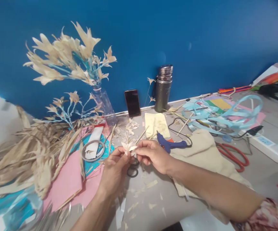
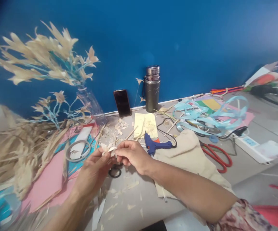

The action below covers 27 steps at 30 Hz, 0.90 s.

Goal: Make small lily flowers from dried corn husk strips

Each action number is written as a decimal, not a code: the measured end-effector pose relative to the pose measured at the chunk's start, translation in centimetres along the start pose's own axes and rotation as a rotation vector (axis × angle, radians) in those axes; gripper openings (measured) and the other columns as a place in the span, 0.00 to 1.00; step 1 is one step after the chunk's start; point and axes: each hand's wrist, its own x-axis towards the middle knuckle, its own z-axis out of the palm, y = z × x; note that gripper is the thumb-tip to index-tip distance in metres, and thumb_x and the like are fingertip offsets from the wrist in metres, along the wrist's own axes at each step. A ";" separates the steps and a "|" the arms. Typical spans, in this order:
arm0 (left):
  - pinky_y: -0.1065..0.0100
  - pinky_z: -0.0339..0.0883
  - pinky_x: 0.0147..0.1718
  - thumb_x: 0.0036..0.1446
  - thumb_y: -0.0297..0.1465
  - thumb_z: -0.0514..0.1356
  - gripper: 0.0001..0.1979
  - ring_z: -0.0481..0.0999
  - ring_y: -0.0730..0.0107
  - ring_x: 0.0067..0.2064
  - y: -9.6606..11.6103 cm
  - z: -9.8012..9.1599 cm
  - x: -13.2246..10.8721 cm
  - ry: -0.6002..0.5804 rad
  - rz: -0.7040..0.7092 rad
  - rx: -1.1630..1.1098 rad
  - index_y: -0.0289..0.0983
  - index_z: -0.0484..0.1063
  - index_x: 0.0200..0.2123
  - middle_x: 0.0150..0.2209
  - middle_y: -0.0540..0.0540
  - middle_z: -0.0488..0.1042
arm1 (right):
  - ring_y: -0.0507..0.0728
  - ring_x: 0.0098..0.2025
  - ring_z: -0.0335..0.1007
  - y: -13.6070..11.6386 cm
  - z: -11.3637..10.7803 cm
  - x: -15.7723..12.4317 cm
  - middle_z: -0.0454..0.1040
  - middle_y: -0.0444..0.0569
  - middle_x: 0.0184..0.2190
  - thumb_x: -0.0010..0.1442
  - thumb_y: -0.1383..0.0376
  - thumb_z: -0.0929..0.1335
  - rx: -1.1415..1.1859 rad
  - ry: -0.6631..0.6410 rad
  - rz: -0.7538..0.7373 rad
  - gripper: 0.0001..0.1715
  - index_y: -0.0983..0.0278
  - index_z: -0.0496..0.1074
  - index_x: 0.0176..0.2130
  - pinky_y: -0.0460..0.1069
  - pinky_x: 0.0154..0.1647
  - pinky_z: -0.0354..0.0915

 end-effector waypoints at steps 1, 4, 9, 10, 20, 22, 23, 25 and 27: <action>0.68 0.68 0.36 0.51 0.33 0.69 0.11 0.76 0.69 0.31 0.1 0.1 0.0 0.003 -0.009 -0.012 0.37 0.70 0.31 0.27 0.49 0.76 | 0.44 0.16 0.57 0.0 -0.1 0.0 0.71 0.40 0.18 0.48 0.59 0.74 0.007 0.000 -0.008 0.14 0.64 0.69 0.26 0.41 0.15 0.48; 0.68 0.69 0.36 0.51 0.33 0.70 0.12 0.76 0.69 0.31 0.2 0.5 0.2 0.015 -0.024 -0.049 0.36 0.70 0.32 0.28 0.49 0.75 | 0.44 0.16 0.56 -0.3 -0.2 -0.1 0.70 0.39 0.18 0.49 0.57 0.74 0.021 0.002 -0.032 0.15 0.64 0.70 0.28 0.41 0.15 0.47; 0.68 0.71 0.36 0.48 0.33 0.72 0.14 0.76 0.71 0.31 0.2 1.0 0.7 0.039 -0.017 -0.133 0.36 0.70 0.32 0.29 0.51 0.74 | 0.45 0.16 0.56 -0.6 0.3 -0.5 0.69 0.39 0.17 0.48 0.57 0.74 -0.023 0.061 -0.106 0.15 0.64 0.70 0.28 0.42 0.17 0.48; 0.68 0.71 0.35 0.47 0.33 0.72 0.15 0.76 0.71 0.31 0.3 1.1 0.9 0.038 -0.014 -0.136 0.36 0.70 0.32 0.29 0.51 0.74 | 0.45 0.17 0.56 -0.7 0.4 -0.5 0.69 0.39 0.17 0.48 0.57 0.74 -0.037 0.071 -0.120 0.15 0.64 0.70 0.28 0.42 0.17 0.49; 0.74 0.69 0.27 0.39 0.30 0.74 0.15 0.78 0.72 0.29 2.6 3.0 6.8 0.074 0.050 0.082 0.33 0.71 0.25 0.25 0.51 0.73 | 0.58 0.33 0.72 -8.5 -6.8 -2.9 0.78 0.51 0.31 0.58 0.64 0.68 -1.548 0.229 -0.316 0.06 0.62 0.76 0.34 0.49 0.31 0.57; 0.72 0.72 0.27 0.41 0.29 0.73 0.14 0.79 0.68 0.29 2.6 3.6 8.7 0.095 0.036 0.171 0.33 0.70 0.24 0.24 0.50 0.73 | 0.61 0.38 0.72 -8.5 -8.4 -3.7 0.78 0.54 0.34 0.56 0.66 0.69 -1.791 0.191 -0.261 0.04 0.64 0.75 0.33 0.50 0.33 0.57; 0.71 0.72 0.26 0.42 0.29 0.73 0.13 0.80 0.67 0.29 2.5 3.9 9.5 0.106 0.030 0.210 0.34 0.70 0.24 0.24 0.49 0.73 | 0.62 0.40 0.72 -8.0 -8.9 -3.9 0.78 0.55 0.35 0.55 0.67 0.69 -1.848 0.139 -0.242 0.03 0.64 0.75 0.33 0.51 0.35 0.57; 0.72 0.71 0.23 0.44 0.27 0.72 0.12 0.81 0.65 0.28 2.1 4.4 11.1 0.128 0.021 0.267 0.34 0.70 0.25 0.24 0.48 0.74 | 0.63 0.43 0.70 -6.6 -9.4 -4.0 0.77 0.55 0.37 0.54 0.69 0.69 -1.885 0.058 -0.226 0.06 0.65 0.75 0.35 0.51 0.39 0.57; 0.74 0.68 0.19 0.45 0.26 0.72 0.12 0.81 0.65 0.26 1.5 4.8 12.5 0.149 0.016 0.296 0.34 0.70 0.25 0.23 0.48 0.74 | 0.63 0.45 0.68 -5.2 -9.5 -3.9 0.76 0.56 0.39 0.55 0.72 0.67 -1.883 0.062 -0.219 0.09 0.65 0.75 0.37 0.52 0.42 0.57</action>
